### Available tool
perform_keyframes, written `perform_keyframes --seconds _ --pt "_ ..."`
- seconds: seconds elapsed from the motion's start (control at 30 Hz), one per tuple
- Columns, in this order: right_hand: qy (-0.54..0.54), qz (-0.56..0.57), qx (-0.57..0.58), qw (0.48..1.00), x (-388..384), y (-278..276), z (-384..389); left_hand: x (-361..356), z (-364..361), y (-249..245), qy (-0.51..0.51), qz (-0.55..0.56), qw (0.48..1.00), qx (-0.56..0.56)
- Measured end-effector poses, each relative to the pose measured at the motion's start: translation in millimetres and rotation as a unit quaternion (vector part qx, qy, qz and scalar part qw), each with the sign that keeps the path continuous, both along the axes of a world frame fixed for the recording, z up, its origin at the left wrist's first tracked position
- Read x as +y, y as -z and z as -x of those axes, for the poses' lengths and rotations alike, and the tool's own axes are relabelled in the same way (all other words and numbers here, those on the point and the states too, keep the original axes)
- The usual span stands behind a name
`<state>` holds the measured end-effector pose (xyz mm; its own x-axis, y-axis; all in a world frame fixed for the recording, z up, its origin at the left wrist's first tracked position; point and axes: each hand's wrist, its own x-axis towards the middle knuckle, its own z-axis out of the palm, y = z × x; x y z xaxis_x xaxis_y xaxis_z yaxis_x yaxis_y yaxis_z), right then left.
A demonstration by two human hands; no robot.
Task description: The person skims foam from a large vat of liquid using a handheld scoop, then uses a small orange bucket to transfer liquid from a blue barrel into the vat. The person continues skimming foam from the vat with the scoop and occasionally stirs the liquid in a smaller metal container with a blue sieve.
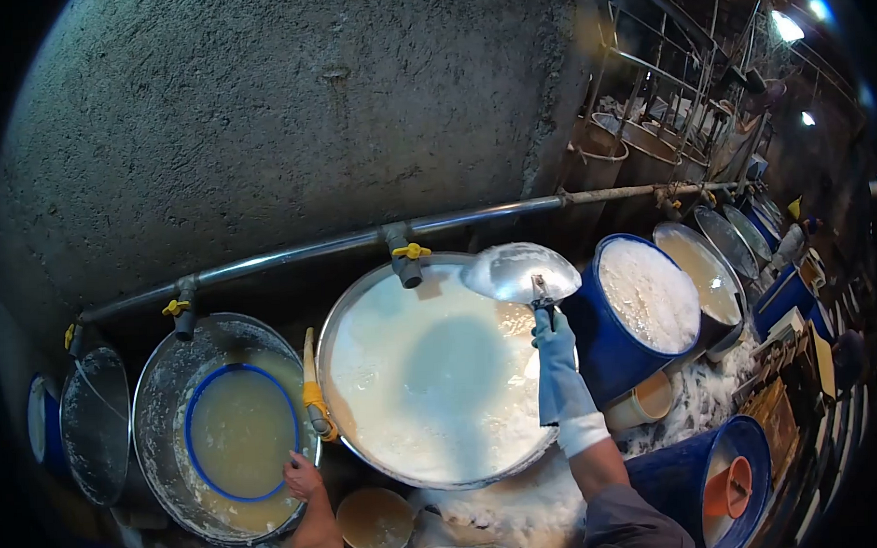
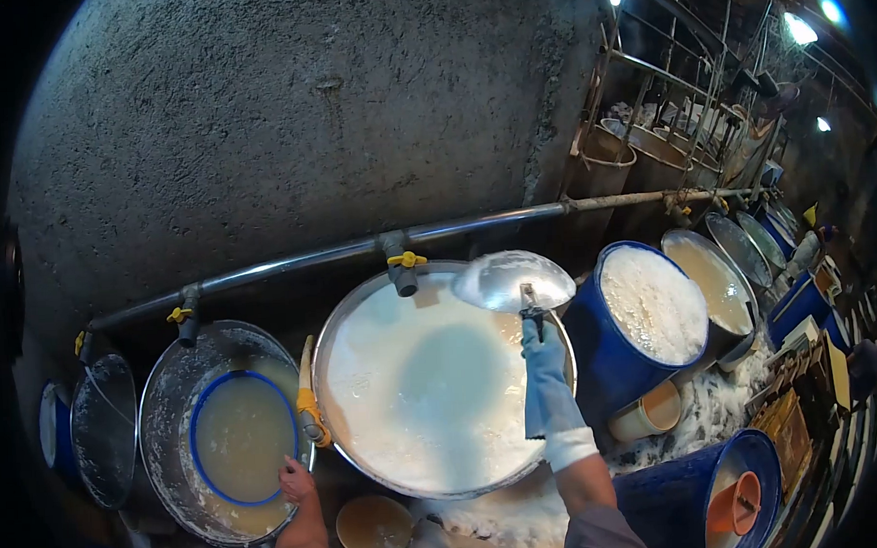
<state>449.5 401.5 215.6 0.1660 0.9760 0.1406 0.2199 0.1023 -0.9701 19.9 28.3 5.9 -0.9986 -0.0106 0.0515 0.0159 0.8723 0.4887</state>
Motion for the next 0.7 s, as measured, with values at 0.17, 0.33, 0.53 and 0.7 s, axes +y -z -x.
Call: perform_keyframes --seconds 0.17,0.33,0.53,0.7 --pt "0.066 0.091 -0.143 0.983 30 98 -21 3 -4 -7 -0.007 0.0 1.0 -0.005" --pt "0.024 0.121 -0.181 0.976 7 193 -34 5 -6 -9 -0.016 0.006 1.0 0.002" --pt "-0.015 0.205 -0.13 0.97 -80 182 10 5 -4 -4 -0.011 0.005 1.0 -0.015" --pt "-0.073 0.236 -0.098 0.964 -136 173 36 8 -10 -16 -0.029 -0.002 0.999 -0.016"
